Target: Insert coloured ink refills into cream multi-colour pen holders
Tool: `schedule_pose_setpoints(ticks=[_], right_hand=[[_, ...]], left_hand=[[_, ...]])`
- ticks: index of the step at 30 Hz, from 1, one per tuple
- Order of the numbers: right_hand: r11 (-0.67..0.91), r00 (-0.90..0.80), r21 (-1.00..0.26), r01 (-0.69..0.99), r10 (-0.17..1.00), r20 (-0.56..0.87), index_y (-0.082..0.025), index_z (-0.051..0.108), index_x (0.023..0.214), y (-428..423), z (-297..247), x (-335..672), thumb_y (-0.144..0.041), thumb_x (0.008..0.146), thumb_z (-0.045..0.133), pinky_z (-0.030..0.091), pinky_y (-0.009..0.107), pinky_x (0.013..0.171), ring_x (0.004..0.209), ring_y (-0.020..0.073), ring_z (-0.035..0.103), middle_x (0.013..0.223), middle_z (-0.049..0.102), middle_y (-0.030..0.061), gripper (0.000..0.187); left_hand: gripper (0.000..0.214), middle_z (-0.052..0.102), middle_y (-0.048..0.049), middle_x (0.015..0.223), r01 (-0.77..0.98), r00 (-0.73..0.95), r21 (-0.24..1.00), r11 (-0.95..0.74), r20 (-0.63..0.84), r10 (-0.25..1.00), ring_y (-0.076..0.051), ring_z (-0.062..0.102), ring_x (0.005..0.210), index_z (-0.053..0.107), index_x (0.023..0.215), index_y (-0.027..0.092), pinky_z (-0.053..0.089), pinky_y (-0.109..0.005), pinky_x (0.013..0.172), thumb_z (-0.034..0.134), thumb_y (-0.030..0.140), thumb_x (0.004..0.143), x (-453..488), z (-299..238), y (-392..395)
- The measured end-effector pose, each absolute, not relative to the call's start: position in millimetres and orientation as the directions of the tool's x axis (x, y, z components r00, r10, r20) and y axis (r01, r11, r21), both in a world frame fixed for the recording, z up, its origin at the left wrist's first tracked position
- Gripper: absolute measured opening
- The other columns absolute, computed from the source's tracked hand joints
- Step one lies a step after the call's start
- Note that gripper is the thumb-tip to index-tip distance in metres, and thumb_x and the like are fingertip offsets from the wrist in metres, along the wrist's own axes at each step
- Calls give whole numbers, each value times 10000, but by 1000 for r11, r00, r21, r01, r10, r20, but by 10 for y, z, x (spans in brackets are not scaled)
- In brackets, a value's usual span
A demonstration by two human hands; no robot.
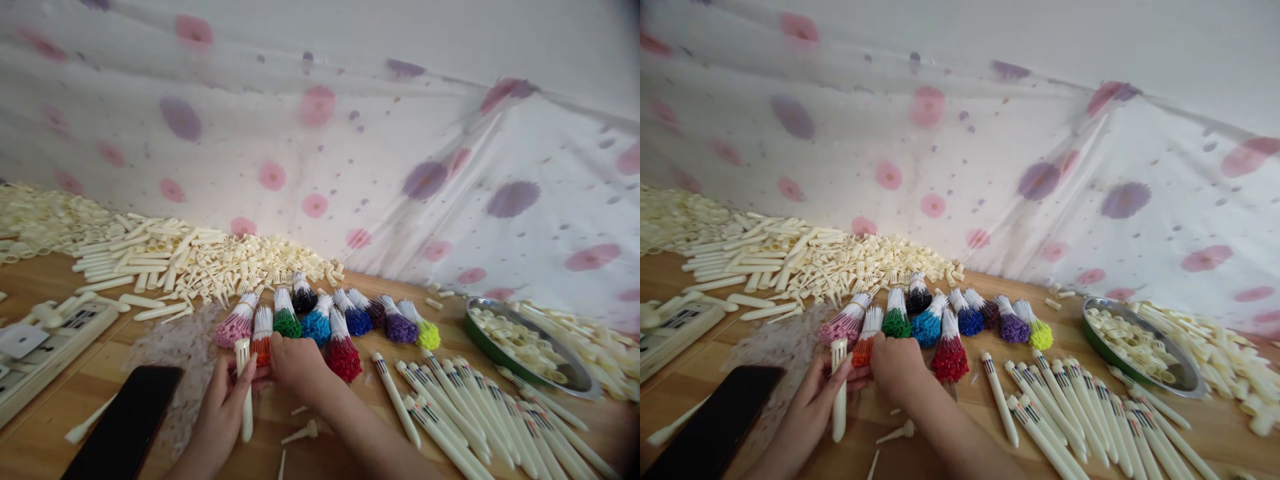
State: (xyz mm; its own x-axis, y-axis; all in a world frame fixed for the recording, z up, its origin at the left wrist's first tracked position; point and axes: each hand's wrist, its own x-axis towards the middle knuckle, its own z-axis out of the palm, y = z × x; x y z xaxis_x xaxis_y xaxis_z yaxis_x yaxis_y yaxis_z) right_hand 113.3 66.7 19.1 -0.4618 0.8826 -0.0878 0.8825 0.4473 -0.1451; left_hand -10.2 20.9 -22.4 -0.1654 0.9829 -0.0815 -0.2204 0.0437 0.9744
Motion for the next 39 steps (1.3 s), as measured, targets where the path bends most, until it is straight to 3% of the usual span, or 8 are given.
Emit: schedule_pose_setpoints(ticks=[5, 13, 25, 29, 33, 39], right_hand=[[472, -496, -204, 858, 864, -87, -133, 566, 888, 591, 233, 1259, -207, 879, 429, 371, 243, 529, 649, 208, 648, 775, 694, 105, 156], [440, -502, -382, 813, 861, -78, -173, 570, 765, 317, 244, 1534, -131, 809, 485, 265, 187, 474, 508, 86, 506, 639, 628, -22, 105], [232, -298, -384, 894, 947, -122, -142, 593, 882, 497, 251, 1207, -296, 859, 514, 372, 251, 547, 689, 237, 656, 790, 703, 122, 175], [149, -211, -441, 885, 973, -94, -132, 520, 1058, 522, 240, 1179, -223, 857, 528, 380, 223, 549, 688, 202, 663, 795, 707, 81, 221], [146, -193, -480, 865, 980, -50, -174, 496, 1146, 594, 267, 1198, -182, 888, 446, 369, 200, 539, 676, 162, 662, 790, 711, 40, 264], [226, -277, -450, 864, 960, -48, -193, 509, 1231, 608, 315, 1173, -308, 901, 446, 408, 250, 622, 802, 222, 674, 909, 718, 97, 356]], left_hand=[[331, 733, -3, 718, -223, -175, 974, 33, -73, 982, -280, 720, 717, 559, 758, 257, 584, -395, 595, 678, 552, 668, -98, -225, 207], [339, 745, -16, 741, -191, -172, 981, 34, -68, 983, -278, 717, 744, 582, 778, 243, 583, -414, 673, 680, 549, 669, -110, -203, 215], [333, 736, 3, 693, -126, -175, 992, 24, -46, 984, -246, 707, 672, 607, 735, 245, 580, -377, 662, 702, 550, 641, -127, -216, 235], [344, 739, -4, 719, -144, -156, 989, 21, -44, 987, -261, 708, 698, 599, 729, 245, 584, -407, 675, 697, 561, 637, -115, -212, 236], [344, 740, 1, 724, -156, -164, 988, 13, -39, 986, -263, 709, 713, 607, 755, 252, 587, -398, 665, 699, 561, 634, -98, -195, 229], [349, 736, 9, 701, -150, -176, 989, 10, -37, 984, -251, 705, 690, 614, 711, 256, 589, -375, 648, 704, 578, 611, -100, -172, 223]])
